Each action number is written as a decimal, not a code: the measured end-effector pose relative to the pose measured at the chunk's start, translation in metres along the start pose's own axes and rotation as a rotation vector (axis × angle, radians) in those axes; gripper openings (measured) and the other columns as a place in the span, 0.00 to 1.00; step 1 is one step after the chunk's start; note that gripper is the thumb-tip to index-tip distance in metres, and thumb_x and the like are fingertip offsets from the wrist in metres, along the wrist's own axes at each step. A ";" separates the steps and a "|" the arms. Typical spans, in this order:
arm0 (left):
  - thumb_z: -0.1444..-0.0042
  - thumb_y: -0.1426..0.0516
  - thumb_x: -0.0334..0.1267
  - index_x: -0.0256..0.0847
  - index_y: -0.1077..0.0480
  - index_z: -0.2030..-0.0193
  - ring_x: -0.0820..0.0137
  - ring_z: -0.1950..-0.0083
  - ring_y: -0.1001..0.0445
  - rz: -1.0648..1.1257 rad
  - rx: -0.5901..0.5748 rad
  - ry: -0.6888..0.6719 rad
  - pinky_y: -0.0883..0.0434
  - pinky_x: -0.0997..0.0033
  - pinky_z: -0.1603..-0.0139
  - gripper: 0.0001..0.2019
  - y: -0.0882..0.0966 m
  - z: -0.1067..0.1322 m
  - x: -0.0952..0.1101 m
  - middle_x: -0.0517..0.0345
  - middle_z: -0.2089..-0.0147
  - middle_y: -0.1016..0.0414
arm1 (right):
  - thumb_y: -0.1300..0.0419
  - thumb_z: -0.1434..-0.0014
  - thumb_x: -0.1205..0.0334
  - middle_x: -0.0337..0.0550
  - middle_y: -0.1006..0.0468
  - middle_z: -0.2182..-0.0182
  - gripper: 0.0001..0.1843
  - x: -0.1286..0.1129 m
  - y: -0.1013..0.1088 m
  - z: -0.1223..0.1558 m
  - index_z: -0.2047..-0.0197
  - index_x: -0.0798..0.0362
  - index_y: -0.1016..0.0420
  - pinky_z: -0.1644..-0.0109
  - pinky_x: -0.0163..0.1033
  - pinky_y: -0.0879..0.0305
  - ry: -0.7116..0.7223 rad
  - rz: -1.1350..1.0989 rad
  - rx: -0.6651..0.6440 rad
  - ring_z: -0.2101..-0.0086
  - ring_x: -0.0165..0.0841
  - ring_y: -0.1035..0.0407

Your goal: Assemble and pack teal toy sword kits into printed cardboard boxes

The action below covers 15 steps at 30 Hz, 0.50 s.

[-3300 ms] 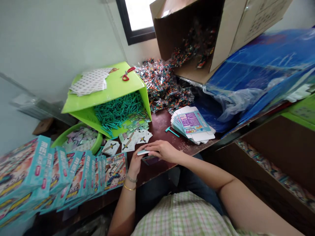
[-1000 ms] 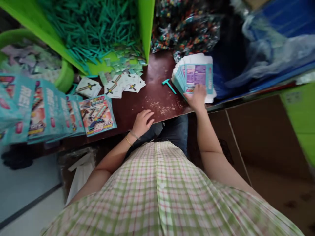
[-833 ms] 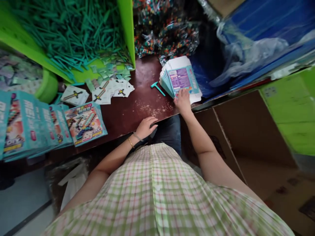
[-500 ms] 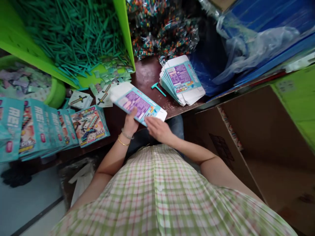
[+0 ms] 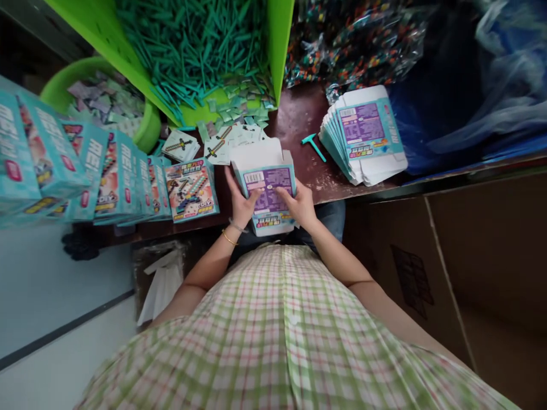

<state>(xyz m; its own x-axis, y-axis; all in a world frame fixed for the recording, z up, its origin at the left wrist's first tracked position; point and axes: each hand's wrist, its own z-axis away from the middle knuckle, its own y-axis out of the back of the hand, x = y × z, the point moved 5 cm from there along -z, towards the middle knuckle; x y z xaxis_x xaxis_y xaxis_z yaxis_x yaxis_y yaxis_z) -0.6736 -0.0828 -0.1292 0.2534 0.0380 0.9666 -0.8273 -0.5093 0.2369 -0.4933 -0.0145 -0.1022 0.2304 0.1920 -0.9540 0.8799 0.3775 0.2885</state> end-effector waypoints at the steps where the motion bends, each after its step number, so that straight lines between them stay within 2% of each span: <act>1: 0.44 0.39 0.72 0.47 0.46 0.23 0.58 0.32 0.25 -0.052 0.033 -0.048 0.28 0.58 0.31 0.50 0.007 -0.004 0.003 0.40 0.33 0.27 | 0.41 0.31 0.41 0.45 0.14 0.56 0.24 0.003 -0.003 0.008 0.45 0.50 0.20 0.46 0.47 0.23 -0.019 -0.032 -0.014 0.56 0.41 0.20; 2: 0.43 0.38 0.70 0.47 0.46 0.22 0.57 0.32 0.25 -0.088 0.052 -0.083 0.29 0.58 0.31 0.49 0.014 -0.008 0.006 0.40 0.33 0.27 | 0.41 0.31 0.40 0.45 0.14 0.57 0.24 0.008 -0.007 0.016 0.46 0.51 0.20 0.47 0.46 0.23 -0.036 -0.050 -0.024 0.57 0.41 0.20; 4: 0.41 0.37 0.67 0.45 0.40 0.25 0.57 0.34 0.24 -0.127 0.034 -0.120 0.29 0.58 0.31 0.44 0.024 -0.011 0.012 0.42 0.35 0.25 | 0.43 0.31 0.39 0.49 0.14 0.52 0.29 0.018 -0.012 0.031 0.40 0.52 0.24 0.46 0.48 0.23 -0.047 -0.045 -0.017 0.55 0.43 0.20; 6: 0.40 0.39 0.67 0.43 0.31 0.32 0.56 0.37 0.23 -0.160 -0.022 -0.139 0.28 0.57 0.33 0.38 0.026 -0.008 0.018 0.44 0.39 0.22 | 0.46 0.29 0.39 0.55 0.19 0.41 0.35 0.026 -0.013 0.041 0.30 0.53 0.33 0.40 0.49 0.25 -0.022 0.012 0.032 0.46 0.44 0.22; 8: 0.39 0.40 0.68 0.41 0.25 0.38 0.56 0.40 0.21 -0.190 -0.057 -0.150 0.27 0.57 0.35 0.35 0.026 -0.001 0.024 0.45 0.43 0.20 | 0.51 0.27 0.39 0.56 0.26 0.34 0.37 0.029 -0.011 0.045 0.25 0.52 0.40 0.34 0.50 0.29 0.009 0.070 0.093 0.37 0.44 0.28; 10: 0.38 0.43 0.69 0.41 0.22 0.42 0.56 0.42 0.20 -0.187 -0.049 -0.146 0.26 0.56 0.36 0.34 0.025 0.007 0.030 0.45 0.46 0.18 | 0.55 0.25 0.40 0.55 0.26 0.33 0.34 0.029 -0.007 0.043 0.26 0.51 0.37 0.32 0.51 0.31 0.023 0.070 0.128 0.35 0.43 0.30; 13: 0.32 0.51 0.69 0.41 0.19 0.47 0.56 0.40 0.21 -0.103 0.014 -0.080 0.26 0.56 0.34 0.34 0.028 0.016 0.033 0.44 0.46 0.17 | 0.54 0.25 0.40 0.53 0.20 0.40 0.31 0.022 -0.005 0.038 0.33 0.50 0.27 0.34 0.52 0.29 0.044 0.014 0.112 0.40 0.43 0.25; 15: 0.31 0.50 0.66 0.42 0.21 0.43 0.57 0.39 0.21 0.008 0.071 0.004 0.27 0.57 0.34 0.31 0.033 0.017 0.030 0.45 0.43 0.18 | 0.53 0.26 0.38 0.53 0.19 0.42 0.32 0.015 -0.005 0.036 0.36 0.50 0.24 0.34 0.52 0.29 0.077 0.016 0.081 0.42 0.44 0.24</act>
<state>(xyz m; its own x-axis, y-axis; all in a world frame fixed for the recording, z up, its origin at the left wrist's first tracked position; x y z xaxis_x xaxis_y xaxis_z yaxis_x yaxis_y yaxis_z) -0.6847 -0.1129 -0.0939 0.2451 0.0370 0.9688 -0.7918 -0.5689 0.2220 -0.4790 -0.0461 -0.1205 0.2150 0.2676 -0.9393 0.9076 0.3004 0.2933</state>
